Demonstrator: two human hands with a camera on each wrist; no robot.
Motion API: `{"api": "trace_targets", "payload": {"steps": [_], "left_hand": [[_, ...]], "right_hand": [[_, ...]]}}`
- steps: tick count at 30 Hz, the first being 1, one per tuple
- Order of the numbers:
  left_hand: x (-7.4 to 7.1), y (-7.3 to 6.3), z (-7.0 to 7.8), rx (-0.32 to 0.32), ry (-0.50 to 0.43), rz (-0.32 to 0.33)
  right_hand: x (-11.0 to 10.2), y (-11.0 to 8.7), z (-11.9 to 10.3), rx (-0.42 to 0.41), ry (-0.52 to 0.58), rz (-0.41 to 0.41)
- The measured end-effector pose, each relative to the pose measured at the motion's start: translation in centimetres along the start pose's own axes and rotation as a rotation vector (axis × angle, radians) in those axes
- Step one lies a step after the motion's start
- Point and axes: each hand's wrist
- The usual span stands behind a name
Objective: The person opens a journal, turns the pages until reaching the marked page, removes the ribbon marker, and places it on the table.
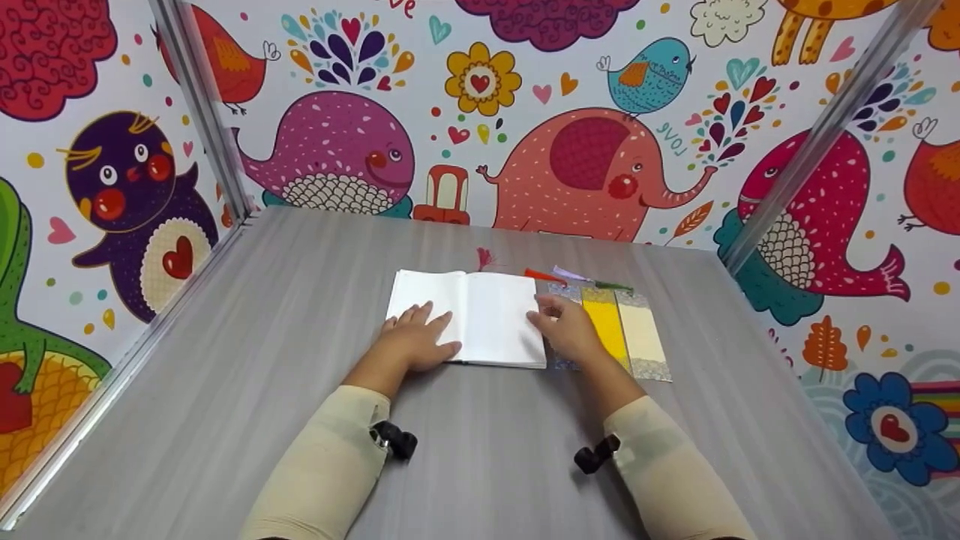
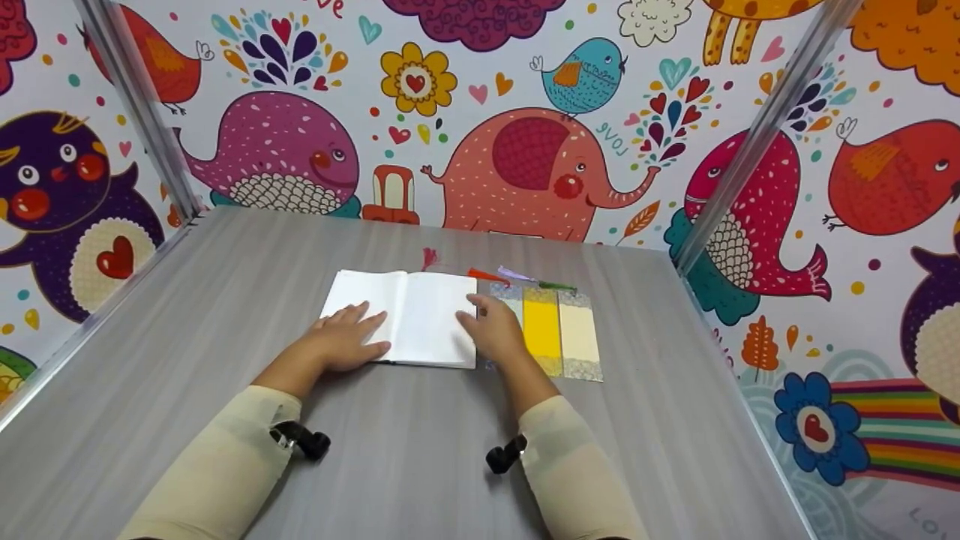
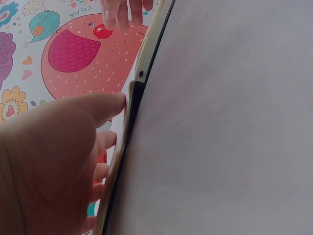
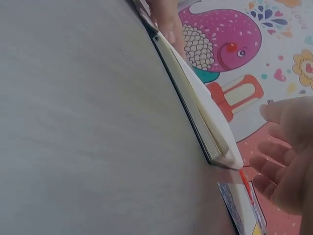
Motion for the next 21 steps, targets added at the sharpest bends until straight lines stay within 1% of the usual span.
{"api": "trace_targets", "payload": {"steps": [3,11,16,21], "left_hand": [[0.0,0.0,0.1,0.001,0.002,0.0],[-0.1,-0.1,0.2,-0.004,0.003,-0.003],[-0.1,-0.1,0.1,-0.001,0.011,-0.001],[0.1,0.0,0.1,0.002,0.02,0.003]], "right_hand": [[0.5,-0.4,-0.1,-0.074,-0.061,-0.033],[1.4,-1.2,0.3,-0.283,-0.21,-0.157],[1.9,-1.4,0.5,-0.361,-0.301,-0.207],[2.1,-1.7,0.8,-0.417,-0.37,-0.23]]}}
Point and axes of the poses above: each hand's wrist, its own y-axis towards the middle knuckle, its own x-axis out of the palm, z = x × y, and after that the axes turned 14 degrees about z, right-handed
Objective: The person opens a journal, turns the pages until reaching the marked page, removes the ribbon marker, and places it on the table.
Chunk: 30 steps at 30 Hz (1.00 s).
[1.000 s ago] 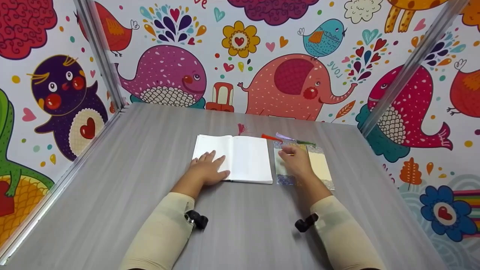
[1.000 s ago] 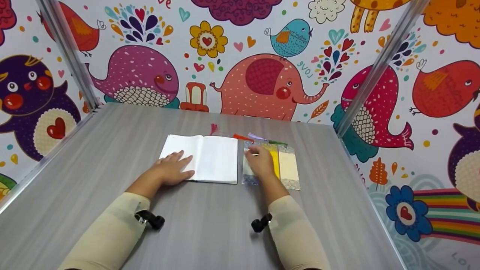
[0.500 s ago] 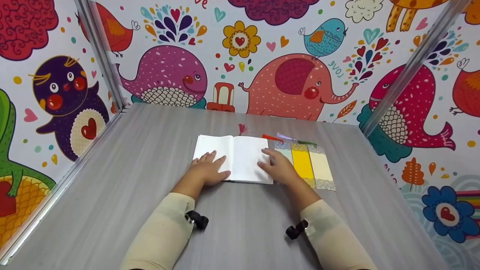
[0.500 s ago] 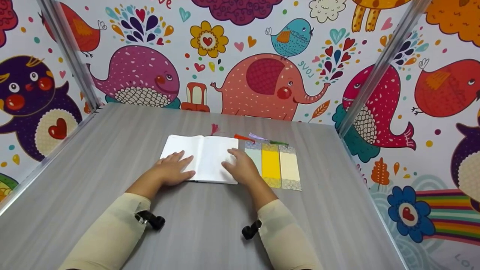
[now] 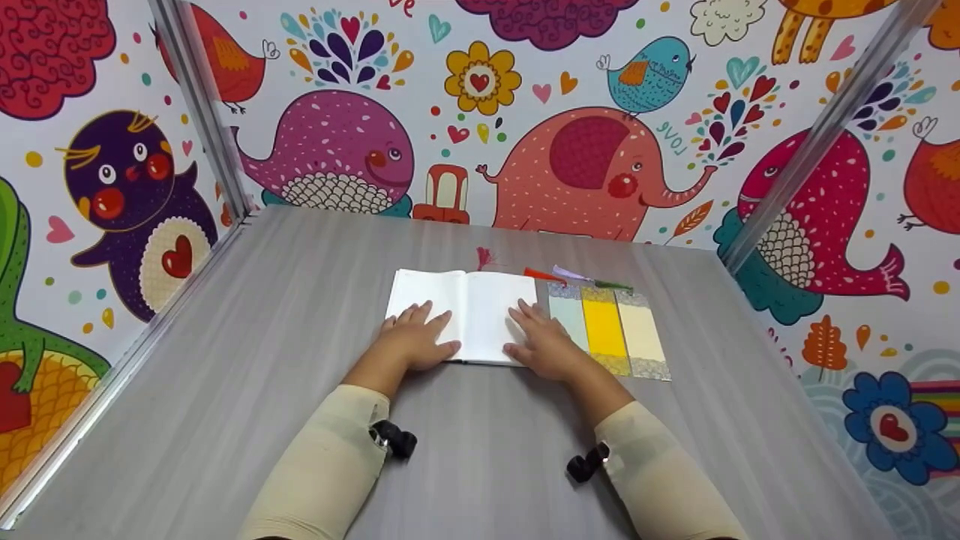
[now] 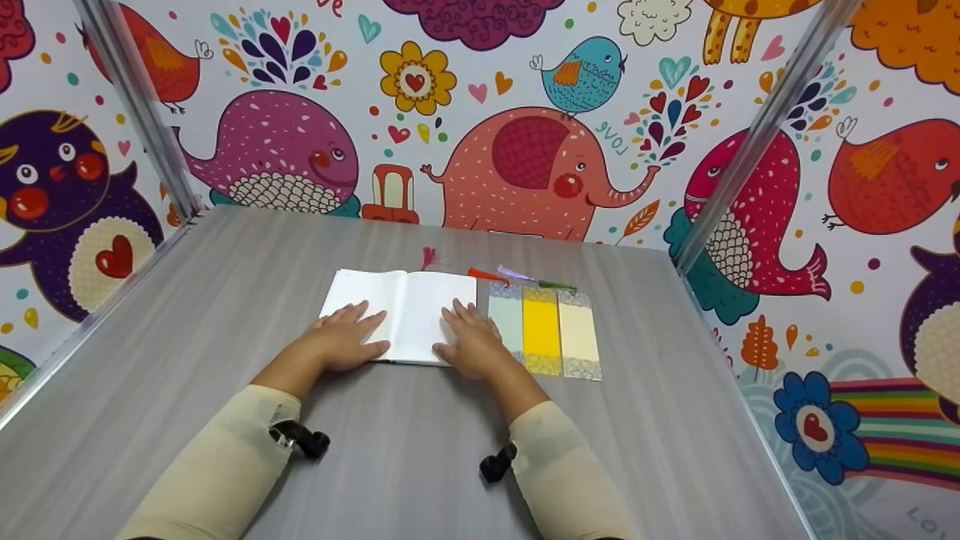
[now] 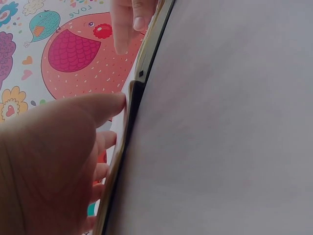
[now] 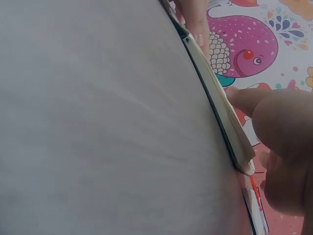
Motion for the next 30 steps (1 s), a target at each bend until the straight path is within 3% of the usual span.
{"api": "trace_targets", "payload": {"steps": [17,30], "left_hand": [[0.1,0.2,0.2,-0.012,0.004,0.008],[0.3,0.1,0.9,-0.011,-0.018,0.054]], "right_hand": [[0.2,-0.4,0.2,-0.002,-0.067,-0.075],[-0.9,-0.2,1.5,-0.017,-0.015,-0.119]]}}
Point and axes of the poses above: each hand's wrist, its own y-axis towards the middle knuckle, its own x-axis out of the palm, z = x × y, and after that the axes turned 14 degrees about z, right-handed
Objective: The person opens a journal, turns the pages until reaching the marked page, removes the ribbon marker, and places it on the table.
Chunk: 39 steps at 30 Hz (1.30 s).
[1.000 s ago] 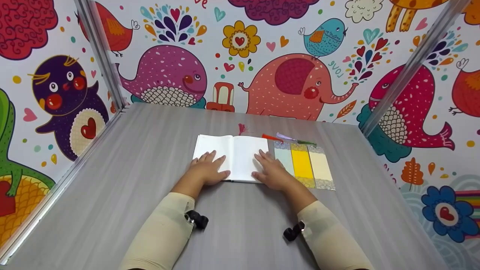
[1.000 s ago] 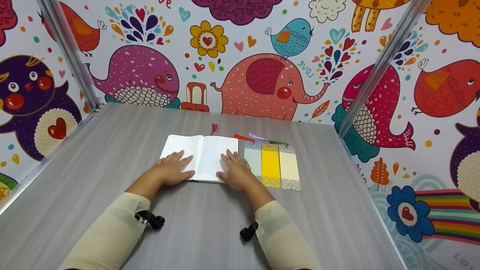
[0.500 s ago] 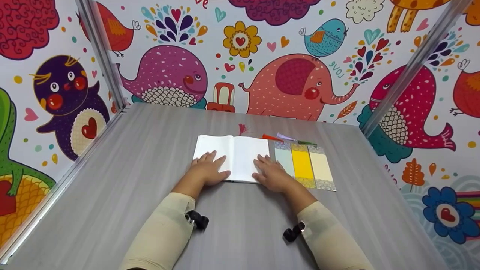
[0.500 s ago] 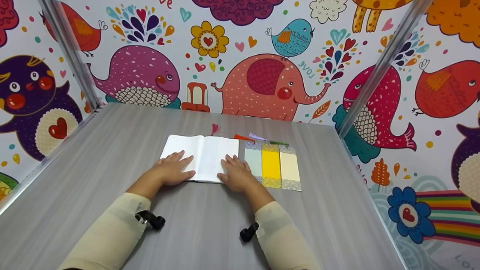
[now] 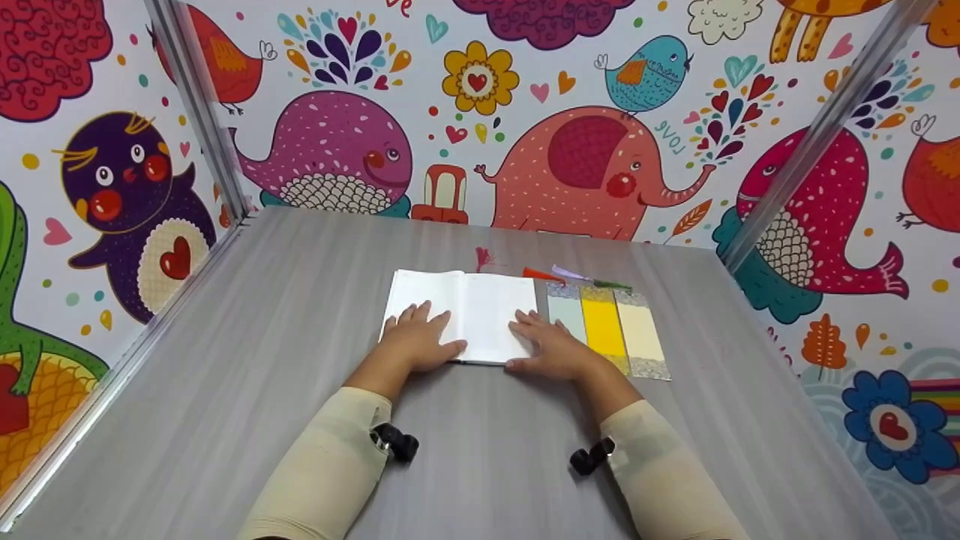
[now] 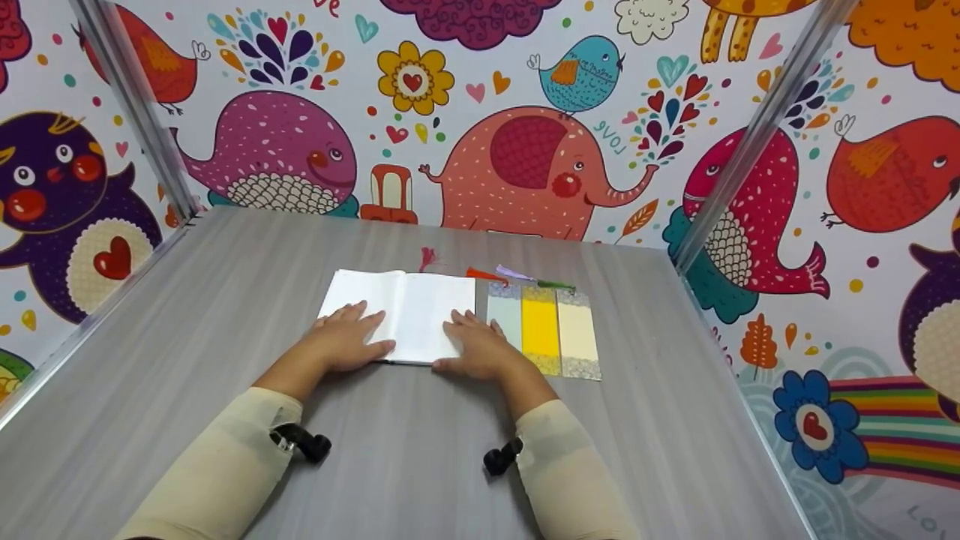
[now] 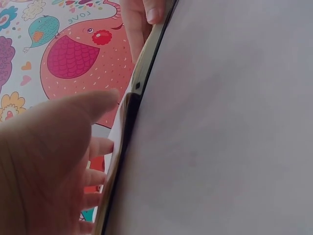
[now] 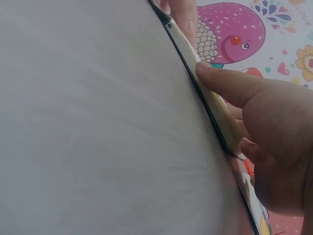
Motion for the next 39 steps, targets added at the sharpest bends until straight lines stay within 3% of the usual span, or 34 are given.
{"api": "trace_targets", "payload": {"steps": [9,17,21,28,39], "left_hand": [[0.3,0.4,0.1,0.073,-0.05,0.023],[0.6,0.4,0.6,0.046,-0.037,0.037],[0.7,0.4,0.9,0.047,-0.02,0.049],[1.1,0.4,1.0,0.055,0.005,0.078],[1.6,0.7,0.7,0.051,0.0,0.103]], "right_hand": [[-0.8,-0.2,0.2,0.034,0.064,0.041],[-0.3,0.3,-0.2,0.174,0.184,0.222],[-0.4,0.3,-0.6,0.207,0.256,0.281],[-0.8,0.3,-1.3,0.211,0.347,0.335],[-0.9,0.2,-2.3,0.205,0.361,0.381]]}}
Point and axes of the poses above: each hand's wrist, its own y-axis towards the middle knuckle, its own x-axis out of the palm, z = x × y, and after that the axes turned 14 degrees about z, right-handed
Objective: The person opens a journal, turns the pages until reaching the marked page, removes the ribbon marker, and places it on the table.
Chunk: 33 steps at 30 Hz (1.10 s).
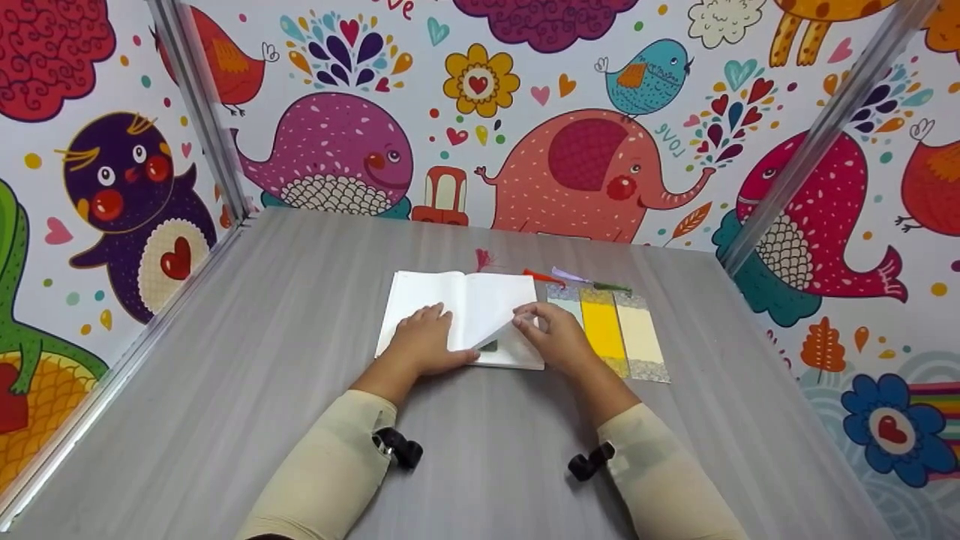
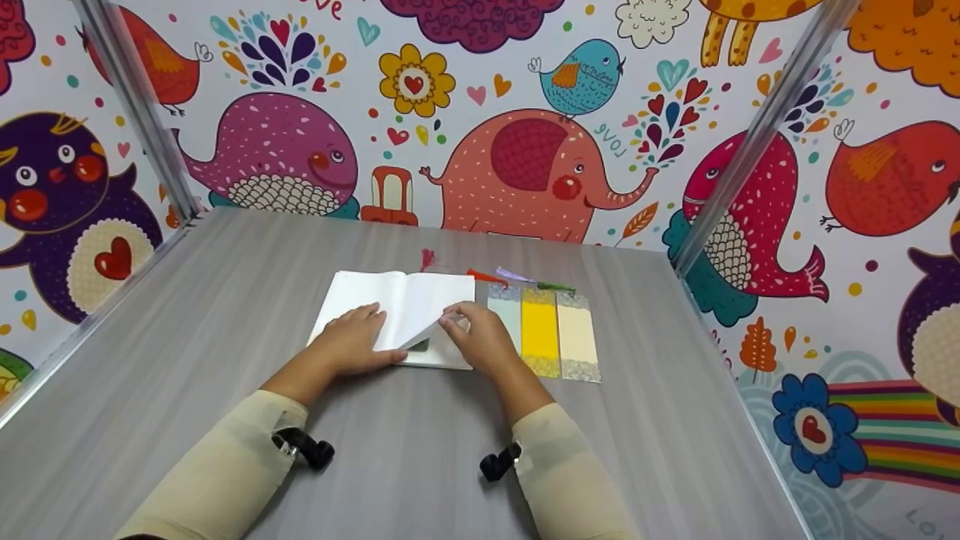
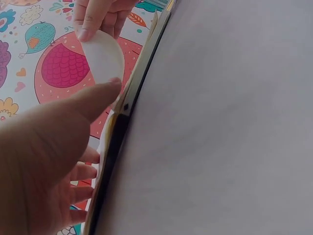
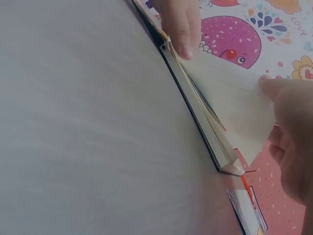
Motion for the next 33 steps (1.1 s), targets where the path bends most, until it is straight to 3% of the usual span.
{"api": "trace_targets", "payload": {"steps": [9,15,23,29,33], "left_hand": [[-0.1,0.0,0.1,-0.011,0.009,-0.009],[-0.2,0.0,0.1,-0.012,-0.025,0.03],[-0.3,0.2,-0.1,-0.006,-0.113,0.175],[-0.5,0.3,-0.1,0.09,-0.124,0.305],[-0.5,0.3,-0.1,0.146,-0.077,0.344]], "right_hand": [[-0.2,0.0,-0.2,-0.088,0.01,0.015],[-0.3,0.2,0.0,-0.124,-0.018,-0.005],[0.1,0.0,0.4,-0.128,-0.177,-0.132],[0.5,-0.1,1.0,-0.172,-0.357,-0.217],[0.7,0.0,1.4,-0.213,-0.452,-0.26]]}}
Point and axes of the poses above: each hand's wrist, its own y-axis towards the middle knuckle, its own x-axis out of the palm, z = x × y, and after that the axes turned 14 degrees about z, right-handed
